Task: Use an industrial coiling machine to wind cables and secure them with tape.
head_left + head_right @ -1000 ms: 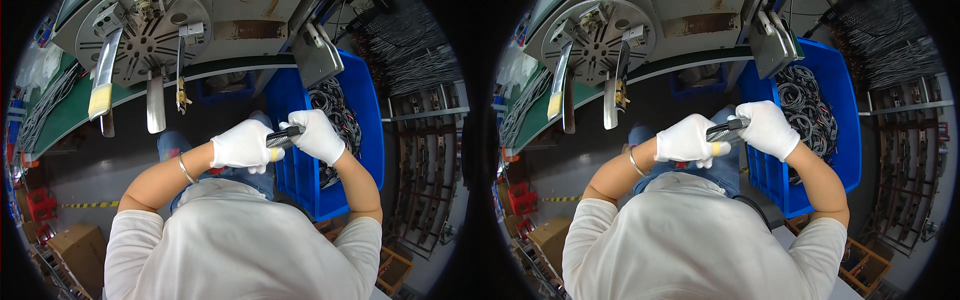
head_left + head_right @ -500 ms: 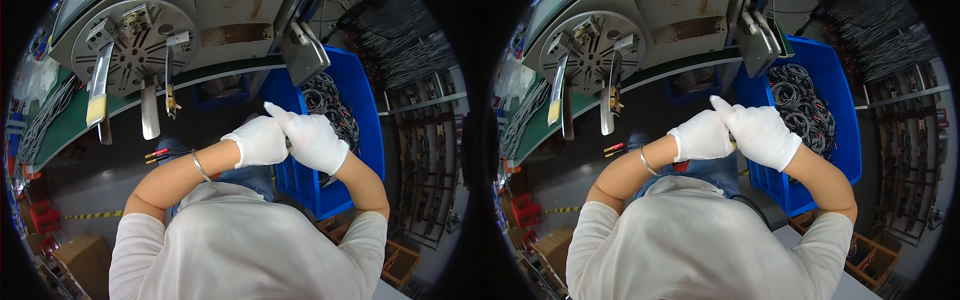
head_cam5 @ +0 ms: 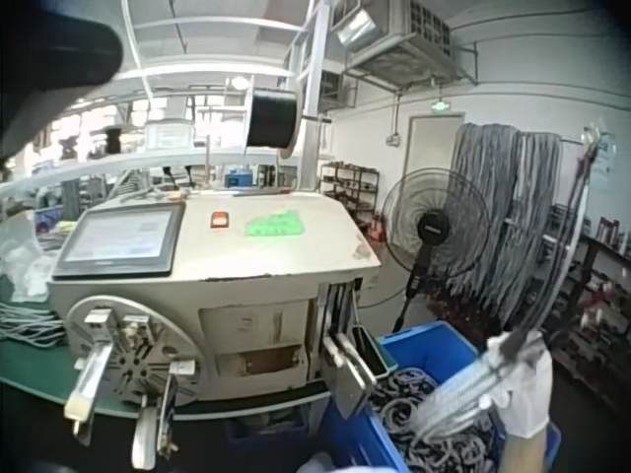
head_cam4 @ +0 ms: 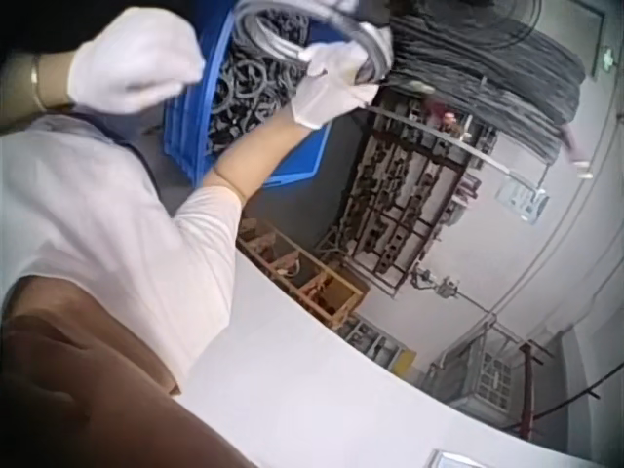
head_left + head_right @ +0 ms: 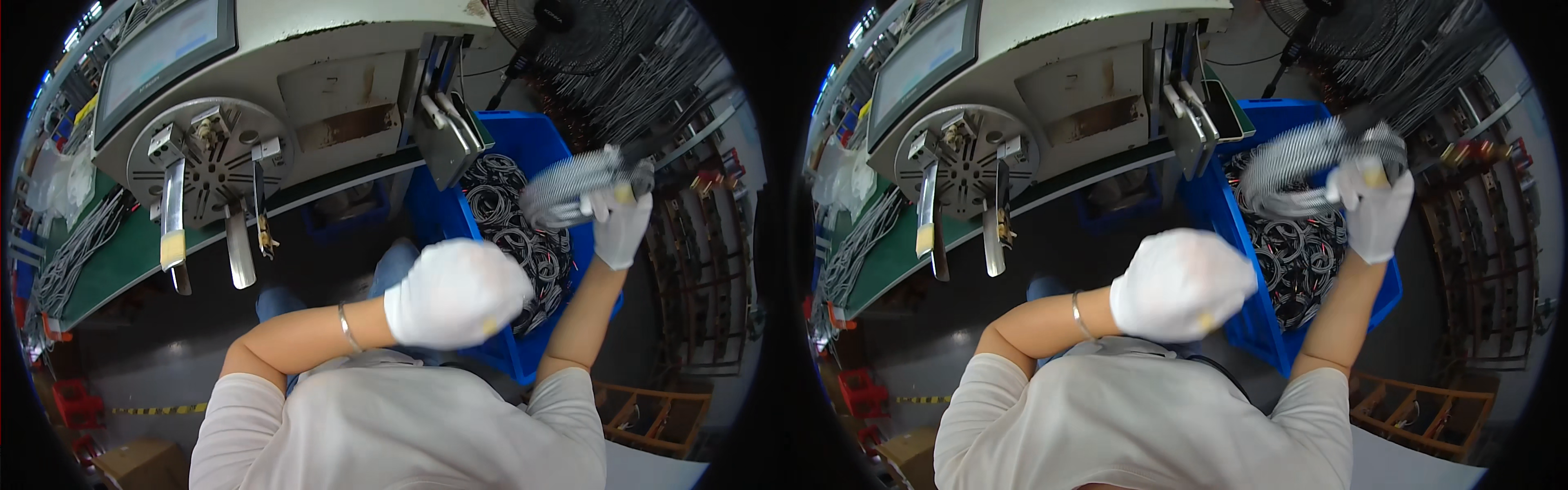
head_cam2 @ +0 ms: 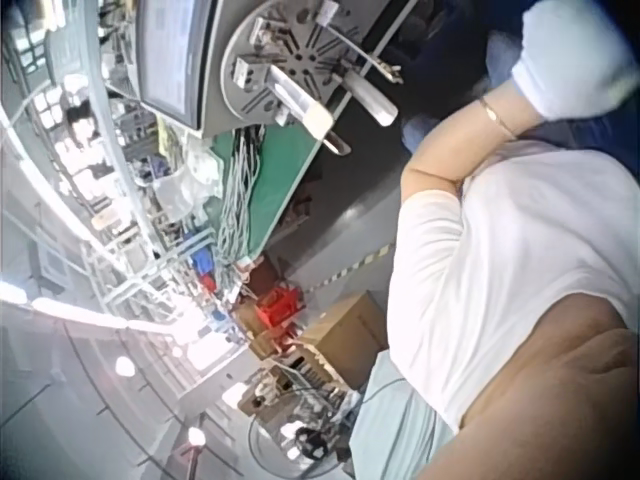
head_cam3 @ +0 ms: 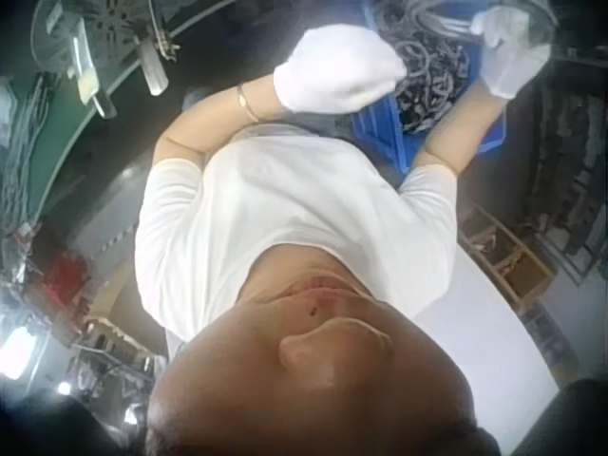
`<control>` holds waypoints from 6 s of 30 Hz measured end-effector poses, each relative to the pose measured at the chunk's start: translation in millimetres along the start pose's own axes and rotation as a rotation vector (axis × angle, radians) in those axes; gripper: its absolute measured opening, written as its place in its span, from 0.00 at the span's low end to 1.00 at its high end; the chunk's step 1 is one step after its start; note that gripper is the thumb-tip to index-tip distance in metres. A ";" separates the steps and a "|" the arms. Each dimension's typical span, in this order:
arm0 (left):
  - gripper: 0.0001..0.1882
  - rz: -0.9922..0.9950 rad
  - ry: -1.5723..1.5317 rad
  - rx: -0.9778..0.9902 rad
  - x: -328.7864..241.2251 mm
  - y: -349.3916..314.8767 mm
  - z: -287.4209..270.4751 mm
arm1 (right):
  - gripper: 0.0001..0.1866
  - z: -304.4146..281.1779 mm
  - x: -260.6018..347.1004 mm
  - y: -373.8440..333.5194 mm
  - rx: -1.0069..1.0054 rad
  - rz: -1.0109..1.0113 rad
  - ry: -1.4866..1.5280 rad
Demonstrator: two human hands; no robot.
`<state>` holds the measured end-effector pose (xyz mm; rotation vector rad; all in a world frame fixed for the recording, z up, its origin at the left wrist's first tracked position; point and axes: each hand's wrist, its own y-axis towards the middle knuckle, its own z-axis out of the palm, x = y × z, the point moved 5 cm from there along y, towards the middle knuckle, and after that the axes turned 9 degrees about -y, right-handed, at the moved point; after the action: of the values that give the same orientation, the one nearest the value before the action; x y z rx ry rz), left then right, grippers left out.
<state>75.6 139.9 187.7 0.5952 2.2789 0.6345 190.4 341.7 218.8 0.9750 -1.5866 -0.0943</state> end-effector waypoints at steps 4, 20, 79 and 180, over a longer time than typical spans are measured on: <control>0.13 -0.566 -0.503 -0.590 70.8 7.6 -6.3 | 0.04 63.7 3.7 25.6 -0.141 0.139 0.528; 0.09 -0.428 0.101 -1.079 191.5 22.9 -87.3 | 0.12 164.0 -81.2 102.4 -0.213 -0.148 -0.240; 0.20 -0.831 -0.478 0.067 79.0 -88.1 10.3 | 0.26 122.8 7.3 -126.3 0.303 -0.184 -0.685; 0.05 -0.937 -0.069 -1.088 34.6 -356.9 -273.0 | 0.06 333.4 97.2 0.6 0.194 -0.385 0.093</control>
<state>-226.0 -191.2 137.3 -0.8873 1.5103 1.1240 -86.7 133.2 199.6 1.4094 -1.3239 -0.1607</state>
